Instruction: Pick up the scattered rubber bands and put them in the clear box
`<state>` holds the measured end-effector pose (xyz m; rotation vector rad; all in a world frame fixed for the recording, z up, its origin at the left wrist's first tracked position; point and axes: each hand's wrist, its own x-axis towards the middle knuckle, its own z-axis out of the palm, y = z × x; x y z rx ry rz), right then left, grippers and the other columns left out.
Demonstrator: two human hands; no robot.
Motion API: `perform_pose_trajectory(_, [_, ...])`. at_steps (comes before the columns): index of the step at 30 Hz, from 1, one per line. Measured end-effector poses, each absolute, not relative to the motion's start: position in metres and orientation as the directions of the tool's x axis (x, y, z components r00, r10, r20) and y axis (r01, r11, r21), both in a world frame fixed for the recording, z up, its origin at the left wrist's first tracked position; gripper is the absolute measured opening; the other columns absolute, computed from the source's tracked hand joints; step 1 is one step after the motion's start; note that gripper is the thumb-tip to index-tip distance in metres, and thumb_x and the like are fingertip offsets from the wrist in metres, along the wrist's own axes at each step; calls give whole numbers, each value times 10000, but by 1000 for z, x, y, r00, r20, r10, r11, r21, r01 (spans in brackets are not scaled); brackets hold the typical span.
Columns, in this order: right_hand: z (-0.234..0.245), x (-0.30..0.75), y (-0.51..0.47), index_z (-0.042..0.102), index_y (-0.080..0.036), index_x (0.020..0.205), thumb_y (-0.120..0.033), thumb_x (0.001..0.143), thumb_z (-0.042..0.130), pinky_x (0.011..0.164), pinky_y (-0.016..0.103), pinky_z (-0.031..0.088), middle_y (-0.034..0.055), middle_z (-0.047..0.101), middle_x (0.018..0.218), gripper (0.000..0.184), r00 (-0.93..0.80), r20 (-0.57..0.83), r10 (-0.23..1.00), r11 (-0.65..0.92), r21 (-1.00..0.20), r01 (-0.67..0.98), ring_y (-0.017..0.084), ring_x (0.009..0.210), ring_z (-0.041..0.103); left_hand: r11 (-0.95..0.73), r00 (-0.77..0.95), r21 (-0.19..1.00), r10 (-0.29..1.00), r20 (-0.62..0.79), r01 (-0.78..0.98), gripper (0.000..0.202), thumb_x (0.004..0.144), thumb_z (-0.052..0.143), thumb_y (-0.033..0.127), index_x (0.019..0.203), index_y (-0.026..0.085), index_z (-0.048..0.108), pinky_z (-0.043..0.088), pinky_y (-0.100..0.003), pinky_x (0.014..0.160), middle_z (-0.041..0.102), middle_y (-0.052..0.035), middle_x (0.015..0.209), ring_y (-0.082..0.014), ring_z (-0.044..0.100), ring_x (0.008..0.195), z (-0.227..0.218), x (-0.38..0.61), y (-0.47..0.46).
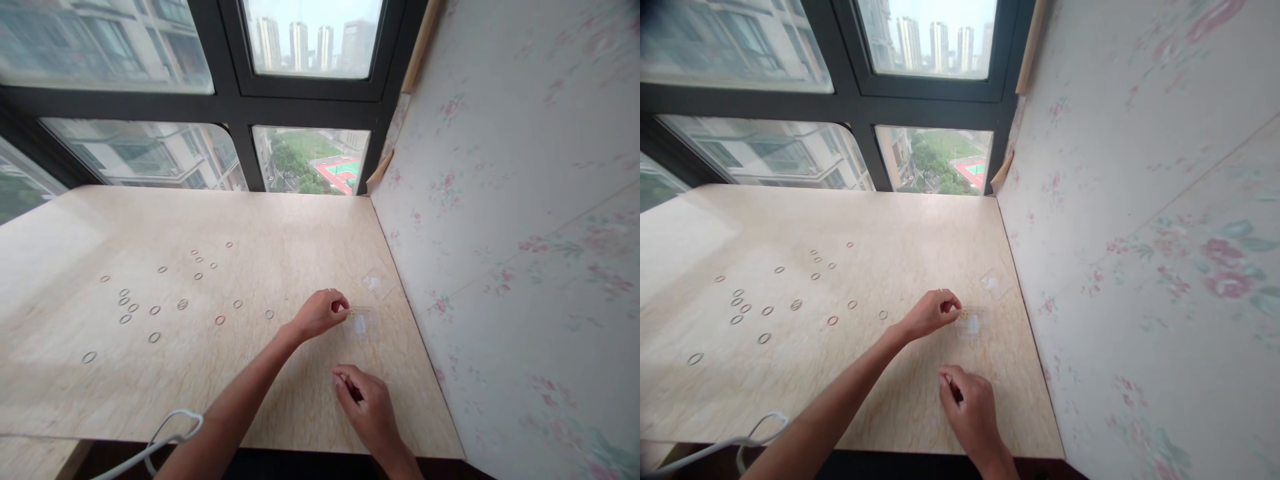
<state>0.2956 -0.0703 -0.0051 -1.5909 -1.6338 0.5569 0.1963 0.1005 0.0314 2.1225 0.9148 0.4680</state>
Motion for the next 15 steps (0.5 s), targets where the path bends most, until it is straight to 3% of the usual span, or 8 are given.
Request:
perform_pose_trajectory(3, [-6, 296, -71, 679, -190, 890, -302, 904, 468, 516, 211, 424, -11, 573, 547, 239, 69, 216, 974, 121, -755, 645, 131, 497, 559, -393, 573, 774, 818, 49, 496, 95, 735, 546, 226, 672, 161, 514, 259, -219, 537, 410, 56, 569, -86, 354, 544, 26, 180, 97])
perform_pose_trajectory(8, [-12, 298, -74, 681, -192, 877, -344, 904, 483, 520, 206, 439, 2, 600, 591, 250, 60, 194, 979, 113, -765, 634, 133, 517, 574, -328, 374, 735, 921, 109, 593, 360, 785, 448, 275, 527, 182, 216, 158, -242, 510, 166, 61, 527, -79, 179, 513, 6, 132, 90])
perform_pose_trajectory(15, [-2, 283, -52, 665, -174, 904, -439, 868, 537, 395, 190, 365, -46, 421, 500, 297, 63, 95, 993, 53, -873, 485, 108, 414, 436, -221, 188, 645, 975, 120, 732, 508, 888, 368, 427, 470, 164, 252, 129, -261, 505, 206, 38, 469, -75, 196, 453, 2, 60, 74])
